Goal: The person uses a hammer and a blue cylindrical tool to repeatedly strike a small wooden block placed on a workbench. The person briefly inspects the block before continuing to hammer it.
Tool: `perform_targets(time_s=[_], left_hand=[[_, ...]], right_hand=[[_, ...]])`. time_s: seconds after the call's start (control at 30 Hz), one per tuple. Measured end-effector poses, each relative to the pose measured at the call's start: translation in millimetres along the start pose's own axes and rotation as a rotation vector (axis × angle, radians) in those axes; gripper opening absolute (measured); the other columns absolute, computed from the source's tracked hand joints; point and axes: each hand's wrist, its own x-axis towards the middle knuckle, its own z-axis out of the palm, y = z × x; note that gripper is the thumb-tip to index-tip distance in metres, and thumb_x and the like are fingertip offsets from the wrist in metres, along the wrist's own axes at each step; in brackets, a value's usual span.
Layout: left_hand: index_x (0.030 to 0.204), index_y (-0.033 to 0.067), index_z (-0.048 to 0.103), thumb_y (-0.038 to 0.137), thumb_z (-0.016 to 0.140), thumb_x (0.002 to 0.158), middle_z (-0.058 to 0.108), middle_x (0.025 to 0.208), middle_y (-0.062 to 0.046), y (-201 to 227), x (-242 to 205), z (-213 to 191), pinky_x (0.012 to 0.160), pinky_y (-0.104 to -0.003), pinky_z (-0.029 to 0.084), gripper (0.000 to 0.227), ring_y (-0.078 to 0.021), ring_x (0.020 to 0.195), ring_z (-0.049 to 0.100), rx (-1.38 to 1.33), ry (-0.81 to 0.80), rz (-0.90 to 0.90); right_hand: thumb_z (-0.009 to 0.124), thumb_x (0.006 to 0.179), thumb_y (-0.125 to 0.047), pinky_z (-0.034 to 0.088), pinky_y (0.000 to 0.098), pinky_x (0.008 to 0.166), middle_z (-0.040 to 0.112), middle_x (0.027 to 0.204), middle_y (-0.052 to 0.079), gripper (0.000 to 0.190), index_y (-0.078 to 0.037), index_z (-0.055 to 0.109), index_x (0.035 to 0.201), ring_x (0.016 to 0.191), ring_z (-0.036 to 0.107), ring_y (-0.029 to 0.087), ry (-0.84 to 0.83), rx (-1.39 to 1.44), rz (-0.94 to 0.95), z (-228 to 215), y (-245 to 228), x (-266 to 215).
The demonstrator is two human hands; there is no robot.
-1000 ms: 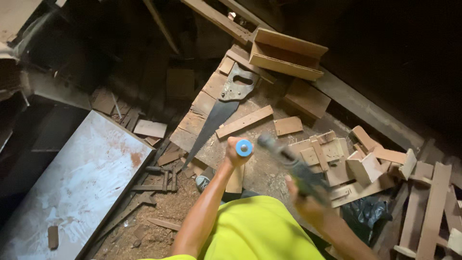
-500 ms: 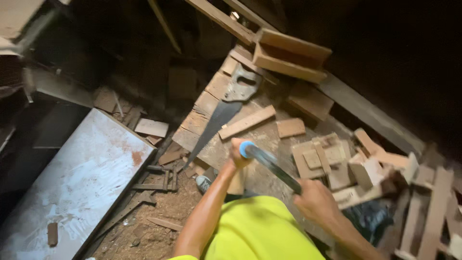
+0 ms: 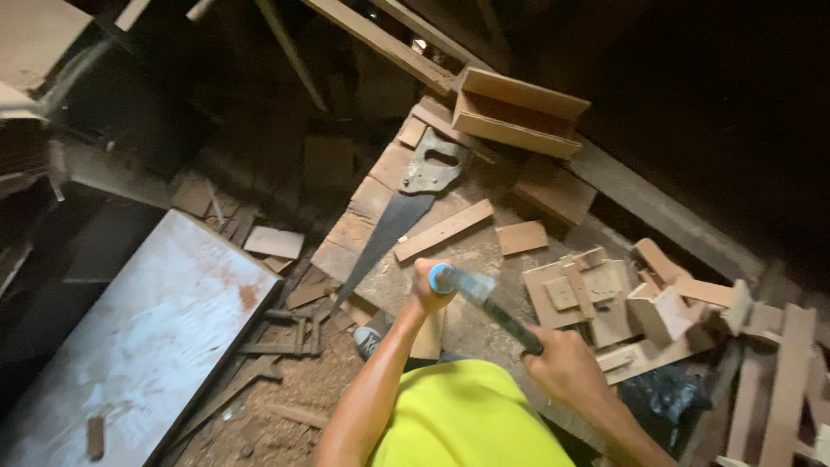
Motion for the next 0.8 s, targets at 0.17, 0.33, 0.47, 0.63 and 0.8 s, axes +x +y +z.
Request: perform_targets(time_s=[0.17,0.33,0.47,0.63,0.8], left_hand=[[0.067,0.004,0.06,0.008,0.075,0.082,0.053,0.057,-0.005,-6,-6,-7,0.048,-0.03,0.042,0.022,-0.0131,0.05,0.051,-0.025,0.253,-0.18],[0.068,0.001,0.06,0.004,0.074,0.087,0.057,0.061,0.0,7,-23,-27,0.052,-0.028,0.043,0.023,-0.0087,0.055,0.053,-0.035,0.558,-0.221],[0.071,-0.0009,0.064,0.001,0.075,0.086,0.061,0.063,-0.001,21,-25,-36,0.056,-0.027,0.045,0.018,-0.0094,0.058,0.056,0.089,0.69,-0.247],[0.075,0.0004,0.063,0.002,0.074,0.086,0.064,0.07,-0.004,35,-19,-39,0.057,-0.029,0.048,0.016,-0.0116,0.061,0.059,0.03,0.711,-0.149],[0.067,0.0019,0.06,0.001,0.073,0.084,0.053,0.059,-0.009,48,-2,-32,0.052,-0.031,0.044,0.021,-0.0183,0.051,0.054,0.115,0.363,-0.128]], right_hand=[[0.077,0.08,-0.027,0.045,0.0418,0.053,0.063,0.058,0.011,0.027,-0.001,0.075,0.088,0.053,0.056,0.021,0.033,0.189,0.073,6,5,7],[0.08,0.081,-0.029,0.043,0.041,0.053,0.057,0.055,0.012,0.035,0.004,0.069,0.079,0.05,0.054,0.023,0.0,0.174,0.165,9,18,12],[0.079,0.079,-0.028,0.045,0.0406,0.053,0.059,0.054,0.012,0.033,0.003,0.071,0.078,0.05,0.057,0.022,-0.039,0.183,0.185,14,29,21],[0.081,0.077,-0.028,0.044,0.041,0.052,0.058,0.051,0.012,0.029,0.0,0.074,0.084,0.048,0.056,0.021,-0.061,0.124,0.126,22,28,26],[0.08,0.08,-0.03,0.044,0.0412,0.052,0.059,0.052,0.013,0.029,-0.003,0.076,0.089,0.048,0.055,0.021,-0.125,0.086,0.111,16,17,30]])
